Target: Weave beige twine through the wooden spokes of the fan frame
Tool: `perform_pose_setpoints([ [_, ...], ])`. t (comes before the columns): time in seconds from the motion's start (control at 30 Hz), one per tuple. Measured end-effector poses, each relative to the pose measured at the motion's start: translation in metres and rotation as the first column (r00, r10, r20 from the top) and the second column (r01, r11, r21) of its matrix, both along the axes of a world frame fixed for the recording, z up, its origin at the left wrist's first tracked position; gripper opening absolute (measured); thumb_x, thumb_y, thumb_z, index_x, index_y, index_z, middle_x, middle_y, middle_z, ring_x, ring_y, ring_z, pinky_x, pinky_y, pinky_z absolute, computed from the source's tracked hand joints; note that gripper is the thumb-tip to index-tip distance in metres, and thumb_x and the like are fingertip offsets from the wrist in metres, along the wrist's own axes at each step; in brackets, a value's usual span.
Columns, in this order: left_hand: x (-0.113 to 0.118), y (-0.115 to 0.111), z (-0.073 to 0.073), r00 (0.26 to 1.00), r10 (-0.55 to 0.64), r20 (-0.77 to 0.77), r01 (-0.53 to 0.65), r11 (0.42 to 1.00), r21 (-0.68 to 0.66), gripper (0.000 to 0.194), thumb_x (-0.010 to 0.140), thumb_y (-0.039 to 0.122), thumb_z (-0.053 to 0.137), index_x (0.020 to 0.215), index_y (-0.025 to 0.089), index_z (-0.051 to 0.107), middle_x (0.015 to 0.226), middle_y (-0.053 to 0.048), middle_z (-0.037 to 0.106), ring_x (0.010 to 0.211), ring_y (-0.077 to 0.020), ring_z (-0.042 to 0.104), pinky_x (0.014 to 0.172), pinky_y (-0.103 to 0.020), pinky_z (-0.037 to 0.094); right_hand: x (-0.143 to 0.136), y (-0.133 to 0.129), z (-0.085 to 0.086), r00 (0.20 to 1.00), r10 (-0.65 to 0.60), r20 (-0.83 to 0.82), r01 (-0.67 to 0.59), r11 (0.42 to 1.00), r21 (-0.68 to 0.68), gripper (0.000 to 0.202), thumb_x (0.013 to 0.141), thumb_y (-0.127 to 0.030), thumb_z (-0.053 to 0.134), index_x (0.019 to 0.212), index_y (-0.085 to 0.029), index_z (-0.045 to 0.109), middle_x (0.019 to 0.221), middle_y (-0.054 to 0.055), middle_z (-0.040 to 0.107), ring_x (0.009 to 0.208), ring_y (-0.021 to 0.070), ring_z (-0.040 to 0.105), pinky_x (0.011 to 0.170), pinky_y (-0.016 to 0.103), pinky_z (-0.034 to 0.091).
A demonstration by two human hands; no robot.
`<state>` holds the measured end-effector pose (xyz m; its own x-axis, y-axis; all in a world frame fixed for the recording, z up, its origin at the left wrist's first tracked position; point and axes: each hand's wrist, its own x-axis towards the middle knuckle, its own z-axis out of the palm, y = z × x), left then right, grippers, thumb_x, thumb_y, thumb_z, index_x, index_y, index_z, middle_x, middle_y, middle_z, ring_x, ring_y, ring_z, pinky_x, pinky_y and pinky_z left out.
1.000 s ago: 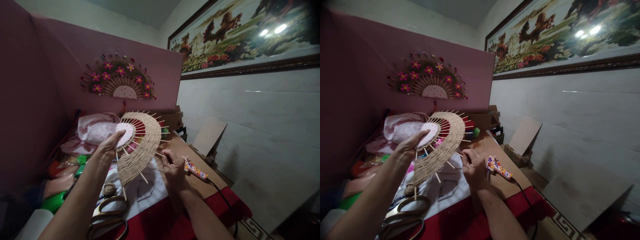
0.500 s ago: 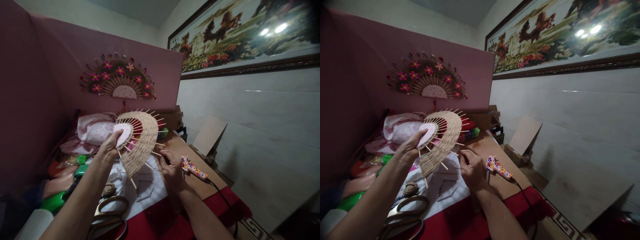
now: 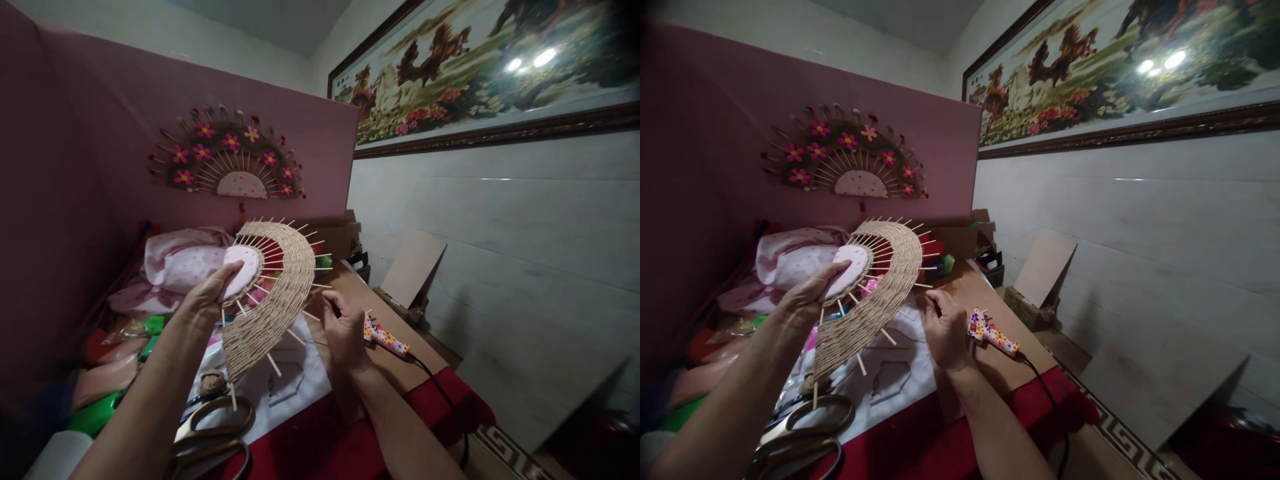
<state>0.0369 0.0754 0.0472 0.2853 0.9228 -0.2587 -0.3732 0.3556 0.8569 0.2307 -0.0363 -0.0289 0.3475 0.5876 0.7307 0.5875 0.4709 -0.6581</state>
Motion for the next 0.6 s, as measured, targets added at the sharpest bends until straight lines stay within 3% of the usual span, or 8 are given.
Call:
perform_pose_setpoints([
  [0.23, -0.002, 0.002, -0.002, 1.0, 0.016, -0.014, -0.016, 1.0, 0.027, 0.014, 0.076, 0.014, 0.056, 0.085, 0.006, 0.062, 0.059, -0.013, 0.067, 0.046, -0.0226, 0.063, 0.045, -0.035, 0.056, 0.007, 0.0, 0.005, 0.98, -0.17, 0.101, 0.161, 0.983, 0.092, 0.015, 0.086, -0.026, 0.049, 0.084, -0.019, 0.061, 0.078, 0.004, 0.064, 0.074, 0.0155, 0.059, 0.067, 0.026, 0.044],
  [0.4, -0.005, 0.0, 0.001, 0.997, 0.062, -0.045, -0.061, 0.998, 0.032, 0.018, 0.073, 0.011, 0.058, 0.089, 0.005, 0.063, 0.06, -0.012, 0.068, 0.043, -0.0217, 0.062, 0.042, -0.031, 0.055, 0.012, 0.001, 0.003, 0.941, -0.258, 0.221, 0.228, 0.962, 0.152, 0.012, 0.086, -0.025, 0.051, 0.085, -0.019, 0.061, 0.079, 0.004, 0.064, 0.074, 0.015, 0.058, 0.066, 0.026, 0.042],
  [0.6, -0.003, -0.013, 0.01, 0.983, 0.135, -0.126, -0.126, 0.989, 0.074, 0.01, 0.074, 0.006, 0.056, 0.081, 0.004, 0.063, 0.055, -0.011, 0.067, 0.04, -0.0189, 0.061, 0.039, -0.028, 0.053, 0.011, -0.004, 0.004, 0.904, -0.301, 0.303, 0.263, 0.951, 0.161, 0.012, 0.084, -0.026, 0.054, 0.08, -0.019, 0.062, 0.076, 0.003, 0.062, 0.071, 0.0139, 0.056, 0.065, 0.025, 0.041],
])
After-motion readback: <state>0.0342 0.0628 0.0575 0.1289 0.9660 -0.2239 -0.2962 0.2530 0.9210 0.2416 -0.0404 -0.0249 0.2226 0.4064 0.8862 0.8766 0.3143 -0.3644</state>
